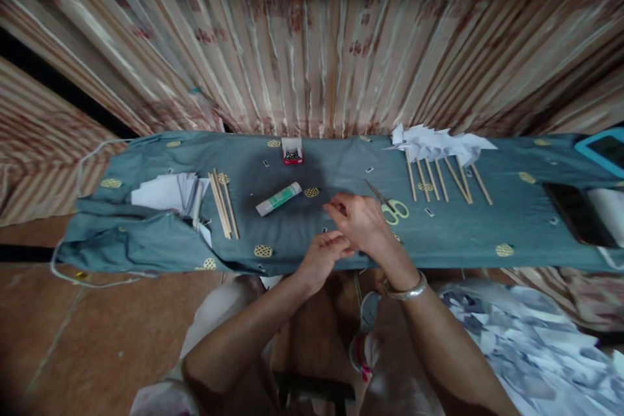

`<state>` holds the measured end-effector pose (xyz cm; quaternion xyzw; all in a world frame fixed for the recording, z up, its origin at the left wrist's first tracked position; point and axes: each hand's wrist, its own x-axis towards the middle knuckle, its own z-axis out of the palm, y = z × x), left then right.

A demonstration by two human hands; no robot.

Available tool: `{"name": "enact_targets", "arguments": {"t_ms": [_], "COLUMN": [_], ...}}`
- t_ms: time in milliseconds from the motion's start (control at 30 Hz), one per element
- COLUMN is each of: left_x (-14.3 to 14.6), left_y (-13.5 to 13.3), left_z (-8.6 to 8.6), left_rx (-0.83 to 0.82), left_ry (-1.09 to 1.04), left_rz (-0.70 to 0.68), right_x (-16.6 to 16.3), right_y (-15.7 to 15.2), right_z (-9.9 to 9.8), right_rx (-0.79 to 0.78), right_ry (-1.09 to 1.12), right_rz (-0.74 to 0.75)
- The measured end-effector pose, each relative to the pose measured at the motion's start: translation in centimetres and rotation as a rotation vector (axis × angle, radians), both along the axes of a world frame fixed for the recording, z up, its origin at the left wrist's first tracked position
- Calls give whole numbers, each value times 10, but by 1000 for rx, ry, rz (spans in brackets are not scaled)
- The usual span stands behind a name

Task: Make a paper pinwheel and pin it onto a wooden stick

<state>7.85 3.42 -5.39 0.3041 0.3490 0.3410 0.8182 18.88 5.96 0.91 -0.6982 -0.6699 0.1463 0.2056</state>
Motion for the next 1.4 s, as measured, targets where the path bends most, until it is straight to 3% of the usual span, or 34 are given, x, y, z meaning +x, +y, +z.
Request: {"name": "enact_targets", "arguments": {"t_ms": [133,267,433,567,800,1033,1200,1300,1400], "left_x": [-7,-17,-39,-61,-96,-129,-133,-128,-126], "left_y": [9,12,10,7,1,4,8,2,-21], "left_z": [3,5,3,3,7,12,11,32,78], "left_rx": [6,36,204,292,412,499,504,459,485], "left_ry": [-44,-16,104,179,295,451,474,393,228], "left_rz": [79,114,131,111,116,190,247,286,216], "right_x": [-12,-20,-30,-38,-47,-46,-45,-46,-46], "right_y": [-1,4,8,4,-5,-3,-1,-1,0], "right_z": [-18,-44,-69,-84,-95,-96,-95,-94,-93], "right_rx": [97,167,114,46,57,64,71,83,88], "right_ry": [339,727,1050,953,487,452,436,432,431], "right_rz": [-79,-267,-349,-261,-61,-15,11,24,33]}}
